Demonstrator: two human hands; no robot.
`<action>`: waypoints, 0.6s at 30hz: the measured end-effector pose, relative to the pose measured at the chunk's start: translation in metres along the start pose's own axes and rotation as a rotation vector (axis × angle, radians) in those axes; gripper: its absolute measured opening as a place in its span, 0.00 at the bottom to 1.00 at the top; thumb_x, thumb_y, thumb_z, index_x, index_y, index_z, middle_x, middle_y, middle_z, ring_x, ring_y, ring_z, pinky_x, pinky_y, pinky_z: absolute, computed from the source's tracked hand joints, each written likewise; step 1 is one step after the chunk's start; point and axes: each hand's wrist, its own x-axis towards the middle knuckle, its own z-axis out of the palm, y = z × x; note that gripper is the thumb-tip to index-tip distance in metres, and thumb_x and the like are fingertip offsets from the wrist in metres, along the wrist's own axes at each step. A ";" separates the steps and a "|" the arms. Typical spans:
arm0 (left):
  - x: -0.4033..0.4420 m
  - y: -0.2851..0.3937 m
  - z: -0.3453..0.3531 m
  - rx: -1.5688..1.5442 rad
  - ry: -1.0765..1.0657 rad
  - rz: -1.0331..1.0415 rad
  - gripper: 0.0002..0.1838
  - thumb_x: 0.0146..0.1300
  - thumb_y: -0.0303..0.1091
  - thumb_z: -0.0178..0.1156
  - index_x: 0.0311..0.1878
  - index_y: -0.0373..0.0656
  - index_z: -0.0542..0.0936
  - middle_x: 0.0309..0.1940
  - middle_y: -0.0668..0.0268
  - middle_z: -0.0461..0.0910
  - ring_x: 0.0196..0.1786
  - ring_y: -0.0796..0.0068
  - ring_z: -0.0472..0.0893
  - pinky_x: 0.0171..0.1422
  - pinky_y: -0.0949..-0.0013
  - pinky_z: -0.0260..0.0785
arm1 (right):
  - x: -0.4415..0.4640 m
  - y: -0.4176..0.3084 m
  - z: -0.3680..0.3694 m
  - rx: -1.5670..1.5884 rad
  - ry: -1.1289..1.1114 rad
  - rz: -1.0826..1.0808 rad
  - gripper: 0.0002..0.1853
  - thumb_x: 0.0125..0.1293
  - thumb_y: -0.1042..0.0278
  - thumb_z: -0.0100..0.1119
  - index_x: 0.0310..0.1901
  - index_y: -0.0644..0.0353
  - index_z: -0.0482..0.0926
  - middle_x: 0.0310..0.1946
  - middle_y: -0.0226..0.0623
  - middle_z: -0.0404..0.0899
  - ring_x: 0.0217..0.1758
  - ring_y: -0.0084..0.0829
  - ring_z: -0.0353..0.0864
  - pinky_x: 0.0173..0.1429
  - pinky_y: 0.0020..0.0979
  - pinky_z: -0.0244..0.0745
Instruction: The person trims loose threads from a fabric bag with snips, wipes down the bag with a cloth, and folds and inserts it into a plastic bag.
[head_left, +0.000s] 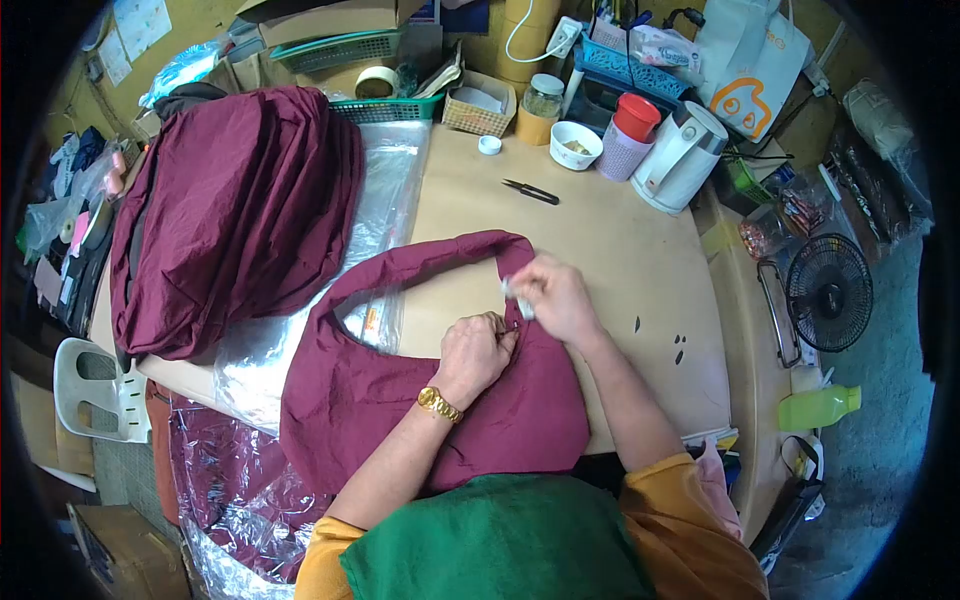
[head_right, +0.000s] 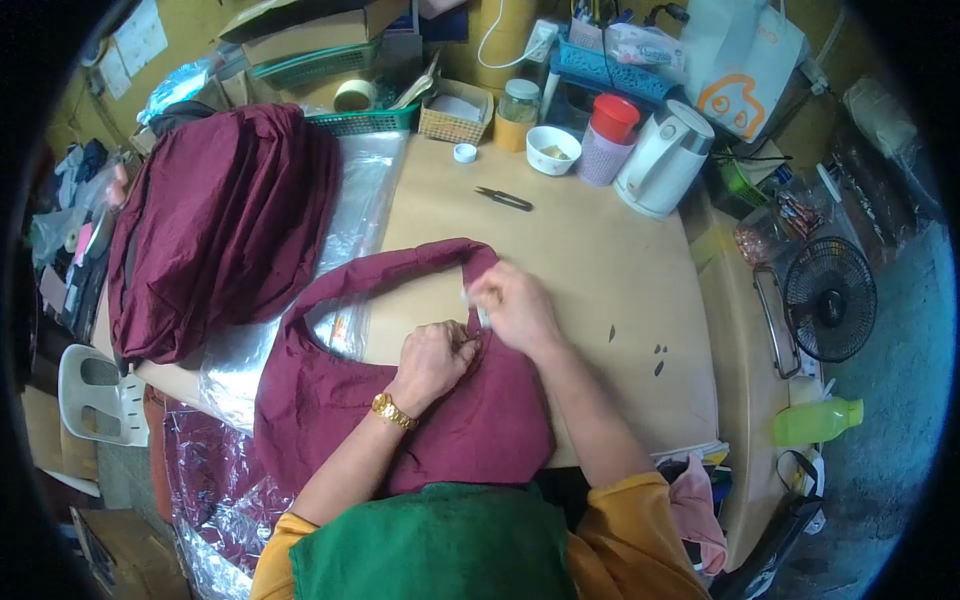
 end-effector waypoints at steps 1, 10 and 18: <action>0.002 -0.003 0.001 0.029 0.002 0.034 0.12 0.60 0.37 0.66 0.33 0.35 0.84 0.27 0.49 0.83 0.33 0.49 0.84 0.42 0.53 0.76 | -0.011 -0.008 -0.002 -0.336 -0.080 -0.203 0.03 0.60 0.78 0.63 0.35 0.66 0.83 0.31 0.38 0.81 0.35 0.34 0.83 0.44 0.34 0.78; 0.000 -0.004 0.004 0.002 0.039 0.015 0.13 0.59 0.37 0.69 0.30 0.34 0.82 0.25 0.49 0.83 0.32 0.48 0.84 0.40 0.53 0.76 | 0.007 0.015 0.008 -0.558 0.152 -0.281 0.02 0.54 0.80 0.61 0.28 0.62 0.80 0.32 0.45 0.78 0.37 0.50 0.81 0.44 0.47 0.77; -0.007 -0.006 0.011 0.017 0.140 0.090 0.08 0.57 0.29 0.66 0.30 0.36 0.79 0.25 0.50 0.82 0.31 0.48 0.83 0.40 0.53 0.76 | -0.005 0.013 0.012 -0.471 -0.002 -0.188 0.03 0.53 0.80 0.64 0.27 0.62 0.81 0.33 0.44 0.77 0.39 0.50 0.81 0.46 0.46 0.77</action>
